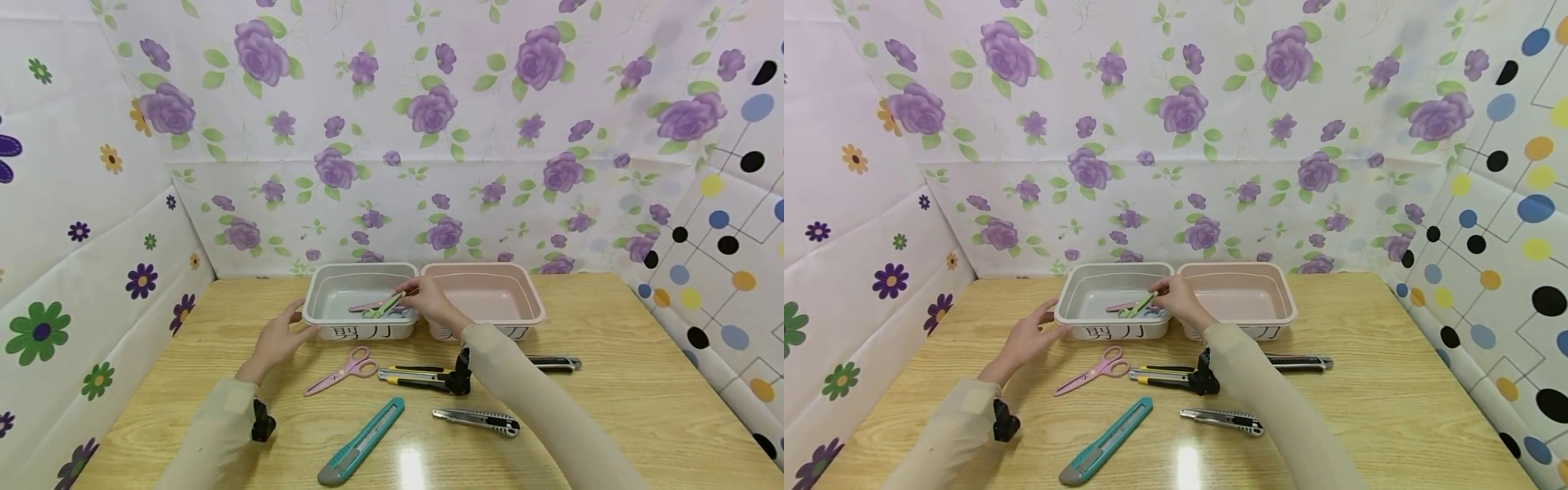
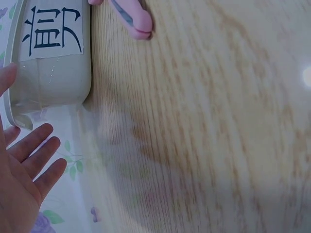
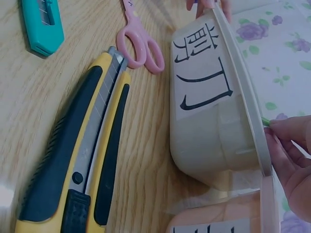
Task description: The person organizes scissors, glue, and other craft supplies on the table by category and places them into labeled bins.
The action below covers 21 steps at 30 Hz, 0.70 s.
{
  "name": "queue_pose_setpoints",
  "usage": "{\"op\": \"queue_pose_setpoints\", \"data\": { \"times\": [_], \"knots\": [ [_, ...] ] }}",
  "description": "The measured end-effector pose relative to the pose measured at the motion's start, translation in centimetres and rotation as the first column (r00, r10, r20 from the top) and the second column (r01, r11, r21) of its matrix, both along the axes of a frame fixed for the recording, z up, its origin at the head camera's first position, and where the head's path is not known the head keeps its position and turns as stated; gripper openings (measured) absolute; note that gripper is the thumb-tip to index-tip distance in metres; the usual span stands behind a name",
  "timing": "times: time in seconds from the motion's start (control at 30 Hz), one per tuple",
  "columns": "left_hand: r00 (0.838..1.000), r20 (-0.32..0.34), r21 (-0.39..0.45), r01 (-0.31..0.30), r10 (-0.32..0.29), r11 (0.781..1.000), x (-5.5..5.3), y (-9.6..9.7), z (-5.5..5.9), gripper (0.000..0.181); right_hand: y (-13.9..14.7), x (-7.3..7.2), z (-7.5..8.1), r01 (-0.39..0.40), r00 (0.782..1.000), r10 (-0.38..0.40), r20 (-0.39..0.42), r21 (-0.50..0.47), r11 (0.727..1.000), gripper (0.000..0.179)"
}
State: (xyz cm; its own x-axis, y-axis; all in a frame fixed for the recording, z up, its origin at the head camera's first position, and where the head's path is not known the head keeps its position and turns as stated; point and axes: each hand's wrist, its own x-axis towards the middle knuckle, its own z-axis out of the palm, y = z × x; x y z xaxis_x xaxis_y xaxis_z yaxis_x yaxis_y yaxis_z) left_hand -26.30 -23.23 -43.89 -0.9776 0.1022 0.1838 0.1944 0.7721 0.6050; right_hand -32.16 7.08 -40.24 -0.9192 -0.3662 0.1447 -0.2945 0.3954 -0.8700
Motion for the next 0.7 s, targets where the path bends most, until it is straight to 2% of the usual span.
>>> {"op": "queue_pose_setpoints", "data": {
  "times": [0.4,0.7],
  "knots": [
    [1.0,-0.004,0.001,0.007,-0.007,1.0,-0.24,-0.04,-0.16,0.076,-0.81,0.0,-0.11,0.012,0.994,-0.002,-0.108,0.093,0.996,0.02],
    [1.0,-0.011,-0.01,0.003,-0.003,1.0,-0.3,-0.14,-0.24,0.075,-0.89,0.24,-0.16,0.001,0.989,0.013,-0.147,0.094,0.996,0.021]
  ]
}}
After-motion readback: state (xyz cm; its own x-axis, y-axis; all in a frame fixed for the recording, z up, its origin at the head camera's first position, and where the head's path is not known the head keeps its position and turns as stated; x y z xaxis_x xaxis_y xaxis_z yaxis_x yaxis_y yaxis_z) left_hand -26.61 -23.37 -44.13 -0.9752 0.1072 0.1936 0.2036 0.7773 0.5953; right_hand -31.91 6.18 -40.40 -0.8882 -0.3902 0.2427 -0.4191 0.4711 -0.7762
